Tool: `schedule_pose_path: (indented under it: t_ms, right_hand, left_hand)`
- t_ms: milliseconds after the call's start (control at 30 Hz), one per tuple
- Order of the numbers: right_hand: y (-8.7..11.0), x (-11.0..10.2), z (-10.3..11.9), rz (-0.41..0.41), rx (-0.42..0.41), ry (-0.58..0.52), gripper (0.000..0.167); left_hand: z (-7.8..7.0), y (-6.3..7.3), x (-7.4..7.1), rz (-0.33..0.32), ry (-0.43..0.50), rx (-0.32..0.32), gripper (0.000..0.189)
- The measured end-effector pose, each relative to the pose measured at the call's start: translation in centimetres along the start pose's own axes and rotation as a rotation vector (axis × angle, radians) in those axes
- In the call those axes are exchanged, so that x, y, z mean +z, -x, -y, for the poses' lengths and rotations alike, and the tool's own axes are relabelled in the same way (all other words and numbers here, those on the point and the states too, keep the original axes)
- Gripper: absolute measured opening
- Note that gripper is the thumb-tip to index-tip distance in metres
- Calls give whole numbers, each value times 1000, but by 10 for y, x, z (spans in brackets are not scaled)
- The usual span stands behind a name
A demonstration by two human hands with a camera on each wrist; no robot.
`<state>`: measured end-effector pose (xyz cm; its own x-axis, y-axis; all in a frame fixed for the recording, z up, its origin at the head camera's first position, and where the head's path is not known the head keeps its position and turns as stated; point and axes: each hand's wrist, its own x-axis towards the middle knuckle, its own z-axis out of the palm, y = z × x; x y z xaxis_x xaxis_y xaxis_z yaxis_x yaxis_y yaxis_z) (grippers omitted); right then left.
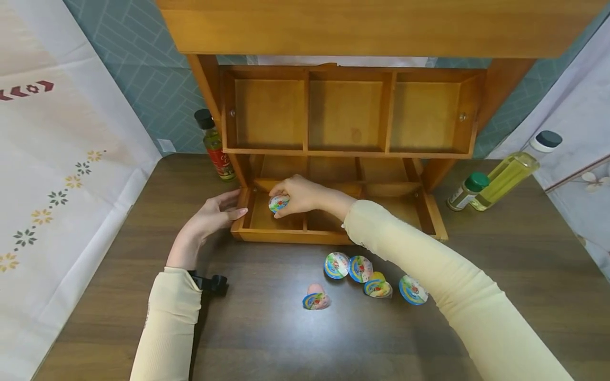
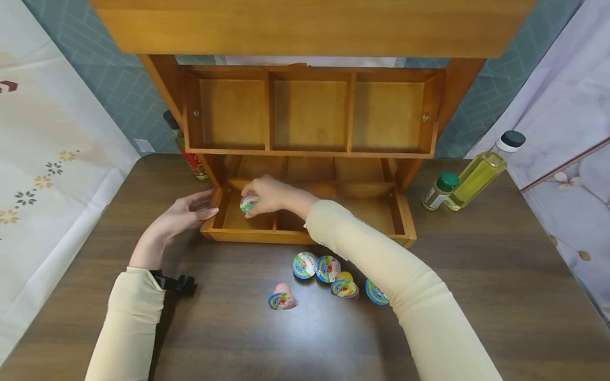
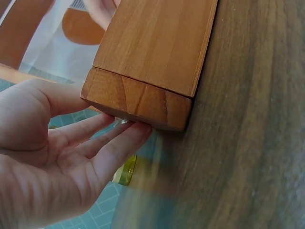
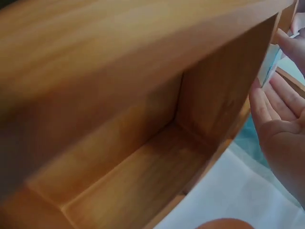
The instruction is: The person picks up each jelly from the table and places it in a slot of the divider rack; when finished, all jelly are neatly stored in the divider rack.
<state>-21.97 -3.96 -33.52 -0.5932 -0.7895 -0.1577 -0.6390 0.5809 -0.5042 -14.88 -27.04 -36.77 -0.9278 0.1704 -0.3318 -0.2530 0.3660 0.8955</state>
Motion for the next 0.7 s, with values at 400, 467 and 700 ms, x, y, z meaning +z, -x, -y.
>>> schedule_pose_path:
  t_ms: [400, 467, 700]
  right_hand:
    - [-25, 6, 10, 52, 125, 26, 57]
    - [-28, 9, 12, 68, 152, 24, 57]
    - [-30, 16, 23, 88, 175, 37, 58]
  left_hand:
    - [-3, 0, -1, 5, -17, 9, 68]
    - [-3, 0, 0, 10, -17, 11, 69]
    - [1, 2, 0, 15, -18, 9, 68]
